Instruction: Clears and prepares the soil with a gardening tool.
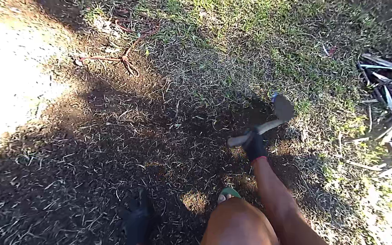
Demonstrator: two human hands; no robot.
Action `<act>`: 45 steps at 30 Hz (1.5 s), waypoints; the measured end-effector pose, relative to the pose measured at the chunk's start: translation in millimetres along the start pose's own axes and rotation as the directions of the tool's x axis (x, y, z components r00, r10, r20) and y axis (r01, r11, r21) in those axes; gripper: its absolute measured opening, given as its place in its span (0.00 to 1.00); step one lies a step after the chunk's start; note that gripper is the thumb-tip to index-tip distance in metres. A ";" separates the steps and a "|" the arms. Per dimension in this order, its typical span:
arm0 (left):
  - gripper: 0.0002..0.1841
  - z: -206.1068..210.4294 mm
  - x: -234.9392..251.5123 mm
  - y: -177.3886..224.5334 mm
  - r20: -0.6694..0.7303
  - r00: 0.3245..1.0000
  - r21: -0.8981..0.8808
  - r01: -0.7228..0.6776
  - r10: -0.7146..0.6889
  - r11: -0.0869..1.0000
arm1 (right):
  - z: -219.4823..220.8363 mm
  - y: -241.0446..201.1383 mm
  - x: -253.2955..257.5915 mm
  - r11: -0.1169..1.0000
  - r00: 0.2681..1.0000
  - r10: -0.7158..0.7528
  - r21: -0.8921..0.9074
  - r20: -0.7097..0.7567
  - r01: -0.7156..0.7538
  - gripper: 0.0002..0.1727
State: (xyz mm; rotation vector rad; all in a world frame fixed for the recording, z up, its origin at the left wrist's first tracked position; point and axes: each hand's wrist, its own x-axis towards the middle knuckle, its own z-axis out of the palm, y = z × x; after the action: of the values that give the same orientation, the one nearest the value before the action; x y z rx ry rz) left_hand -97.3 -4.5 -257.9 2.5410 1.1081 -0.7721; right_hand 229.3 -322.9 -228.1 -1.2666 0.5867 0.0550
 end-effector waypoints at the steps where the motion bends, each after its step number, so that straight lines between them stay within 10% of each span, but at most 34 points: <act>1: 0.74 1.6 1.5 -0.7 -0.003 1.000 0.011 0.000 0.000 1.000 | 0.4 11.6 -0.8 0.996 0.997 0.064 -0.062 0.046 -0.061 0.19; 5: 0.73 1.4 1.5 -4.3 -0.012 1.000 -0.026 -0.018 0.017 0.999 | -34.6 -3.5 -15.2 0.958 0.973 0.214 -0.211 0.085 -0.192 0.17; 11: 0.74 4.1 3.7 -8.2 -0.001 1.000 -0.013 -0.031 0.031 0.999 | -31.7 -24.1 19.8 0.997 0.997 -0.050 0.058 -0.065 0.054 0.18; 18: 0.74 5.0 6.8 -9.9 0.008 1.000 -0.029 -0.029 0.030 0.999 | -22.1 3.2 -0.8 0.967 0.967 0.213 -0.170 0.139 -0.189 0.12; 24: 0.74 4.9 7.3 -9.1 0.015 1.000 -0.028 -0.005 0.006 1.000 | -34.4 -38.3 22.2 0.996 0.997 -0.078 0.036 0.024 0.077 0.17; 31: 0.75 6.7 8.4 -7.7 -0.007 1.000 -0.029 -0.007 0.006 1.000 | -14.8 26.2 -35.3 0.933 0.931 0.327 -0.211 0.163 -0.291 0.15; 39: 0.74 7.1 6.0 -8.6 -0.024 0.999 -0.042 -0.024 0.023 0.999 | -2.2 -17.7 14.0 0.995 0.993 -0.104 -0.014 -0.048 0.104 0.18; 45: 0.74 0.2 3.7 -1.8 0.020 1.000 -0.076 0.014 -0.012 0.997 | 19.2 21.7 -10.3 0.945 0.941 0.253 -0.266 0.226 -0.190 0.14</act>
State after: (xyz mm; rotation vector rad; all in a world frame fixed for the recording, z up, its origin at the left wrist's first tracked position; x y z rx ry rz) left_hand -96.6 -1.2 -260.2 2.4611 1.1269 -0.7416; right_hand 220.2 -295.7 -239.3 -1.3951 0.5051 0.4878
